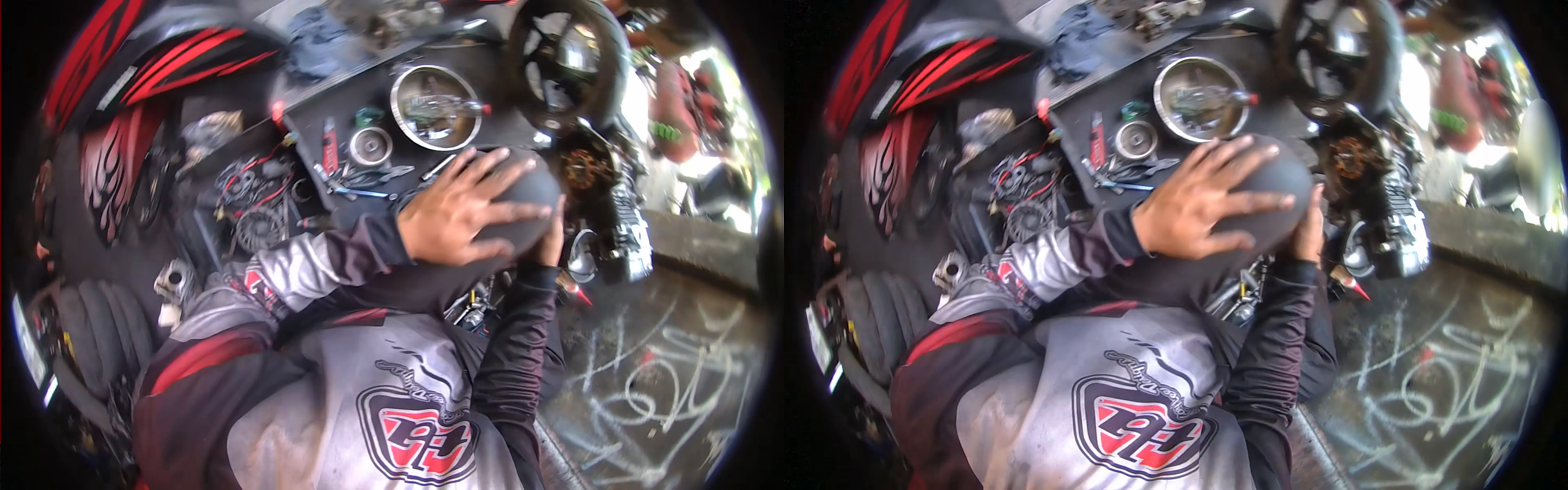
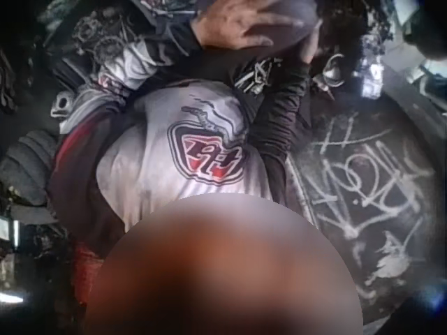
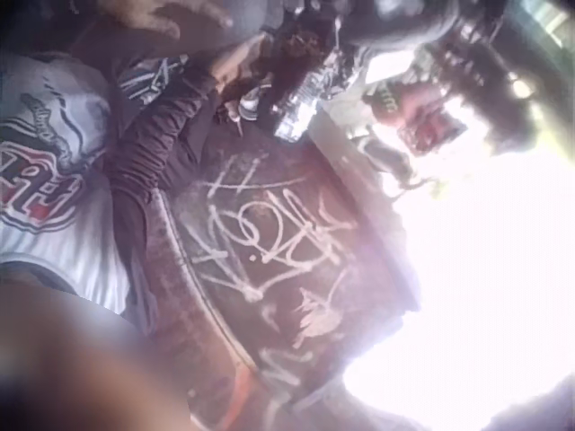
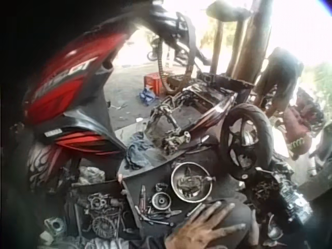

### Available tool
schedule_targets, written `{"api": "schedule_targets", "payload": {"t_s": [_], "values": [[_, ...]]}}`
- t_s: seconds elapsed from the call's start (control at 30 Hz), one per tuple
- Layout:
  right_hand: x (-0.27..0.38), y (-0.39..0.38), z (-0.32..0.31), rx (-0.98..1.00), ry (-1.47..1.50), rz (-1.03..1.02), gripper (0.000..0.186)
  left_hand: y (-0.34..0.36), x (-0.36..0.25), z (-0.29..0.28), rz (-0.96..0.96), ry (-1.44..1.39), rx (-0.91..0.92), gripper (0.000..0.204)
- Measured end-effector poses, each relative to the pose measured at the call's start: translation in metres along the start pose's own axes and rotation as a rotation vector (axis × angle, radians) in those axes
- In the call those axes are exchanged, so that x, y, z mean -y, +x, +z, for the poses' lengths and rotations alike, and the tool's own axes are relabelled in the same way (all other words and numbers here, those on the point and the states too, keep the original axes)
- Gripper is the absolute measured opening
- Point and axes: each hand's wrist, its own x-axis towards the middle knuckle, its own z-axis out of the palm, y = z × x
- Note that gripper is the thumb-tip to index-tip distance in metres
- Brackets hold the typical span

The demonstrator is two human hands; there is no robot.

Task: Repairing and reassembling a motorcycle engine block.

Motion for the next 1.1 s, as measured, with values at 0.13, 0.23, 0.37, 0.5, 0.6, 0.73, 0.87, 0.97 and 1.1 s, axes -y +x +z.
{"api": "schedule_targets", "payload": {"t_s": [0.13,0.23,0.37,0.5,0.6,0.73,0.87,0.97,1.1], "values": [[0.047,-0.002,0.029,0.258,-0.211,-0.061,0.078,-0.093,-0.021,-0.019,-0.135,-0.045,0.189,0.074],[0.076,0.005,0.059,0.395,-0.317,-0.101,0.076,-0.15,-0.009,-0.025,-0.323,-0.227,0.14,0.081],[0.099,0.001,0.123,0.396,-0.624,-0.306,0.062,-0.215,0.008,-0.057,-0.792,-0.156,-0.079,0.053],[0.09,-0.022,0.145,0.804,-1.057,-0.231,0.053,-0.315,0.061,-0.104,-1.215,0.064,-0.346,0.037],[0.088,-0.052,0.156,0.746,-1.103,-0.15,0.045,-0.369,0.084,-0.141,-1.463,-0.31,-0.751,0.03],[0.092,-0.071,0.149,0.736,-1.141,-0.171,0.044,-0.383,0.087,-0.147,-1.582,-0.242,-0.832,0.03],[0.091,-0.071,0.128,0.623,-1.018,-0.237,0.043,-0.416,0.104,-0.119,-1.361,0.096,-0.583,0.033],[0.094,-0.073,0.118,0.587,-1.038,-0.234,0.042,-0.406,0.113,-0.096,-1.302,0.206,-0.488,0.032],[0.1,-0.071,0.093,0.559,-1.007,-0.269,0.039,-0.361,0.131,-0.075,-1.291,0.209,-0.379,0.027]]}}
